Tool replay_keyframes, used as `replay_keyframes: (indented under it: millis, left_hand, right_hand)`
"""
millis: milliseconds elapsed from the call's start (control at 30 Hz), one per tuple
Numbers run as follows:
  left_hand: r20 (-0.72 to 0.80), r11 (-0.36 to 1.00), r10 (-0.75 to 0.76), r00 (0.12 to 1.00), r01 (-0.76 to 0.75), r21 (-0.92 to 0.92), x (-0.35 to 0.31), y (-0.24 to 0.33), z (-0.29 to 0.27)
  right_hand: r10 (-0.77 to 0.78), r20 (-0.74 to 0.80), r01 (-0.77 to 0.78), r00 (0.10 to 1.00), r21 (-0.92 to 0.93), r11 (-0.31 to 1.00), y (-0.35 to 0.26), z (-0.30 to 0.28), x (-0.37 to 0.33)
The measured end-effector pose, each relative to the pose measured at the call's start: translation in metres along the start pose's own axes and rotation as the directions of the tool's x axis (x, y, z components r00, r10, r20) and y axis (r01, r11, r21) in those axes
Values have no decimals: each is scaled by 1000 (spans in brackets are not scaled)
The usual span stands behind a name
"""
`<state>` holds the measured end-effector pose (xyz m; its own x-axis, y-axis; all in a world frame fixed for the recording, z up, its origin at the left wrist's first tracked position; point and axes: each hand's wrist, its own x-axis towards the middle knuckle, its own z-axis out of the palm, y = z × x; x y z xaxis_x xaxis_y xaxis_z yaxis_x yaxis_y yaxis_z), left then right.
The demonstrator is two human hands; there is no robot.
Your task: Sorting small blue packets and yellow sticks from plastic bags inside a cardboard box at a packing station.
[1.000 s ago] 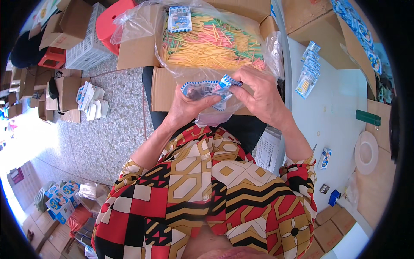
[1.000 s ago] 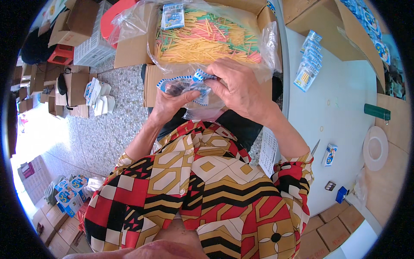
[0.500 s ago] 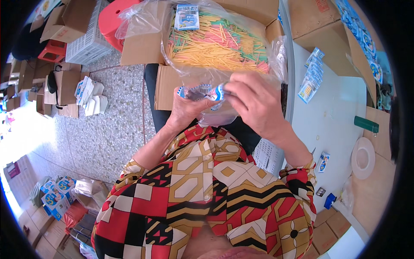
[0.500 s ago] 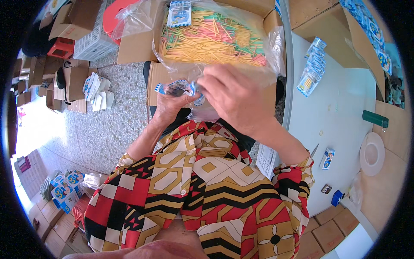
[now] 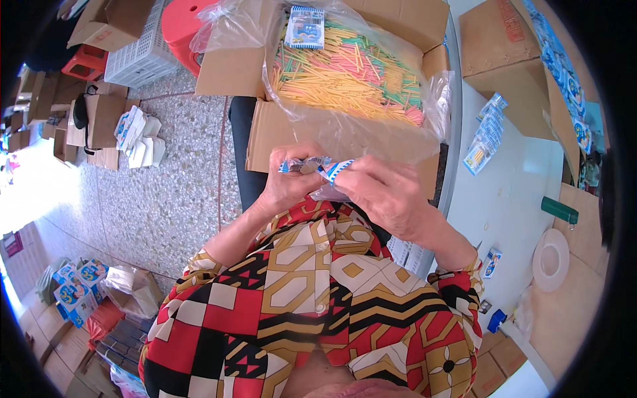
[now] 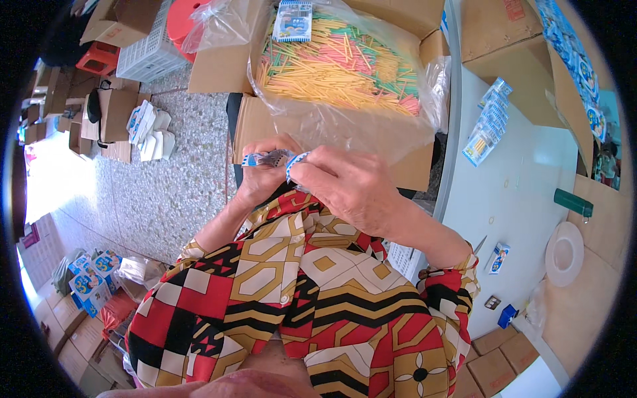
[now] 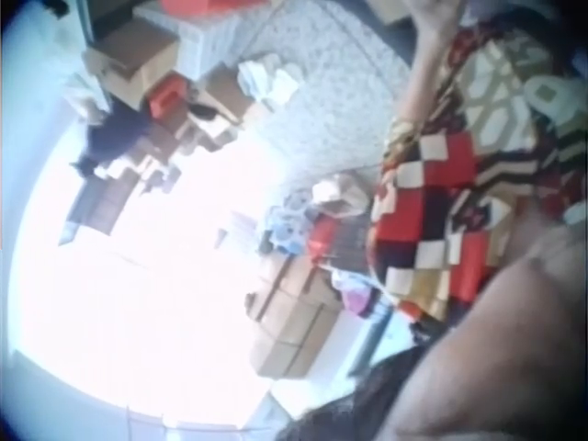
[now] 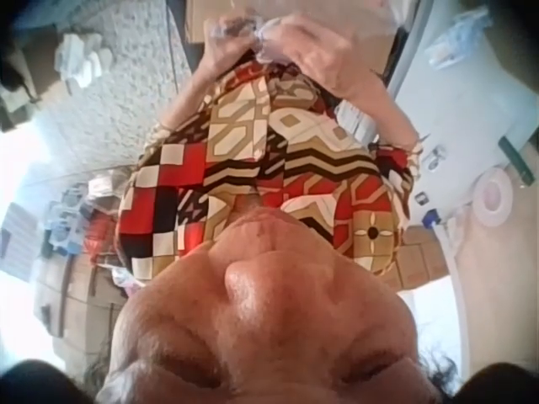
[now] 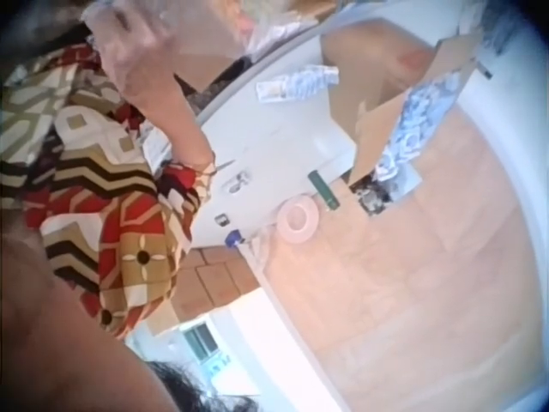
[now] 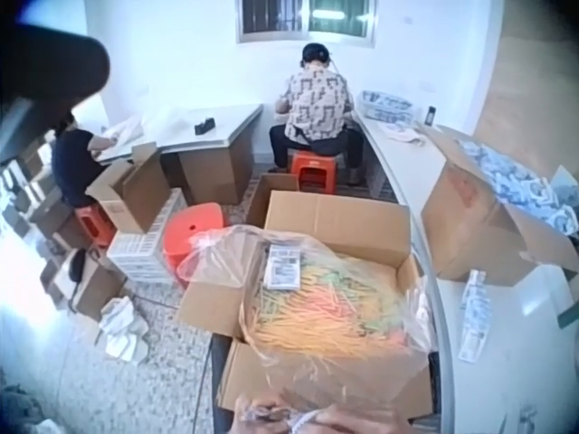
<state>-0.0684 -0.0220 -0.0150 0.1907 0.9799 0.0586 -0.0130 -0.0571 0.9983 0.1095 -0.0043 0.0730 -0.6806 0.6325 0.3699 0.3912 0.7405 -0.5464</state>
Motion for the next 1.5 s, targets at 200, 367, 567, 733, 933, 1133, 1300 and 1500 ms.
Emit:
replay_keyframes:
  millis: [200,367,567,733,933,1133,1300,1500]
  left_hand:
    - [24,948,-269,963,269,-170,-6,10,-12]
    - [-150,870,-308,940,214,-444,-15,-9,-19]
    - [-202,861,-324,924,199,-468,-9,-14,-38]
    - [-220,879,-337,915,222,-421,-2,-16,-44]
    - [-172,890,-293,941,202,-408,10,-17,-47]
    - [-159,890,-265,951,178,-419,13,-19,-52]
    - [-164,875,-284,945,185,-447,12,-20,-58]
    - [-143,866,-285,948,191,-462,12,-19,-59]
  right_hand:
    - [421,-113,-356,900,366,860,37,-21,27]
    - [585,-47,-548,810,294,783,141,-5,17]
    - [545,232,-474,806,-299,828,176,17,15]
    - [468,78,-443,880,-223,869,183,26,33]
    - [346,-5,-337,938,-245,909,212,50,56]
    - [437,-113,-436,892,-465,770,217,65,87]
    - [577,-127,-558,807,-485,673,229,60,99]
    - [627,-82,-619,775,-302,725,240,68,99]
